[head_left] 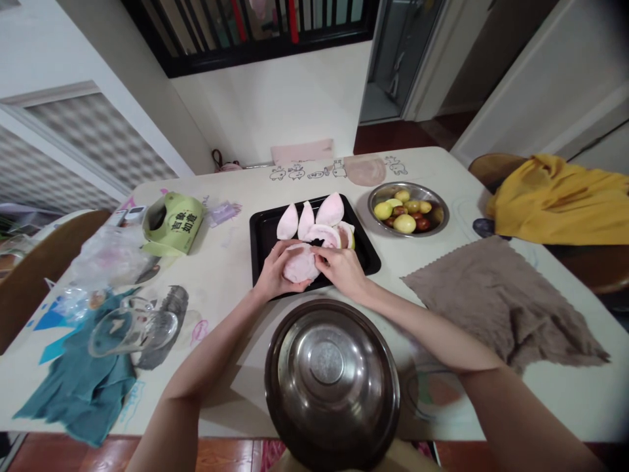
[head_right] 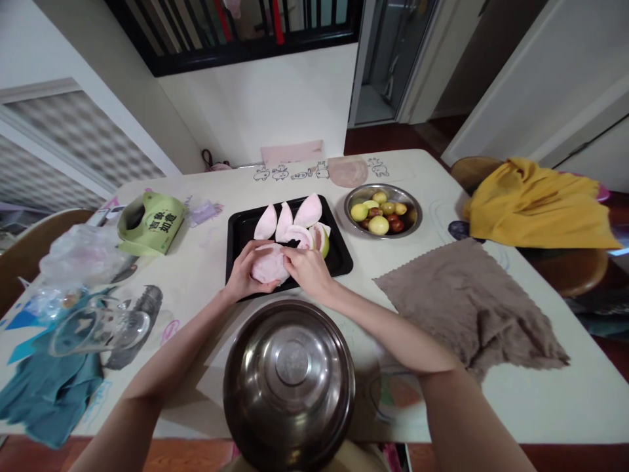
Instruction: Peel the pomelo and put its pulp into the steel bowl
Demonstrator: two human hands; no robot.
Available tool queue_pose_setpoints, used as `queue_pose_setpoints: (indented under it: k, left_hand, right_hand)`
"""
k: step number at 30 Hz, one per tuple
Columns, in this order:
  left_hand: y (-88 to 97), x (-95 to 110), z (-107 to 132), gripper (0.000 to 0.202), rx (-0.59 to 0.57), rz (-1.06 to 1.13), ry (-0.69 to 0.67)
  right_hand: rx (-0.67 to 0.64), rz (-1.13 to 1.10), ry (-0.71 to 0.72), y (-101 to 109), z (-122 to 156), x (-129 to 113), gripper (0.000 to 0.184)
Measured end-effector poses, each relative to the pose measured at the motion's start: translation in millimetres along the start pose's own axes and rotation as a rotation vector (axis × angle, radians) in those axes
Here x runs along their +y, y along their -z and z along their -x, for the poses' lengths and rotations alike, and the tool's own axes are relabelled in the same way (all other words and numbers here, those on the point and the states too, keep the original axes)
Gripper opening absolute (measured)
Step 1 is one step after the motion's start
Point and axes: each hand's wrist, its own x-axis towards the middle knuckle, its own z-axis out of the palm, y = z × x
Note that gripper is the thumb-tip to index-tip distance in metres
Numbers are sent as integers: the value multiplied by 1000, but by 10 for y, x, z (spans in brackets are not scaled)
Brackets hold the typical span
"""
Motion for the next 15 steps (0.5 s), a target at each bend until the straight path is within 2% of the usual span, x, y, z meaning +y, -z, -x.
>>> queue_pose_setpoints:
  k: [4, 8, 11, 15]
  left_hand:
    - [16, -3, -4, 69, -25, -1, -4]
    - [22, -34, -17, 69, 16, 49, -23]
    - [17, -63, -22, 68, 38, 57, 1]
    - [45, -39, -45, 66, 22, 35, 24]
  right_hand:
    - [-13, -124, -83, 24, -71, 80, 26]
    - [-45, -238, -109, 151, -110, 84, 25]
    - [-84, -198, -88, 205, -86, 33, 31]
    - [-58, -66, -53, 138, -37, -3, 25]
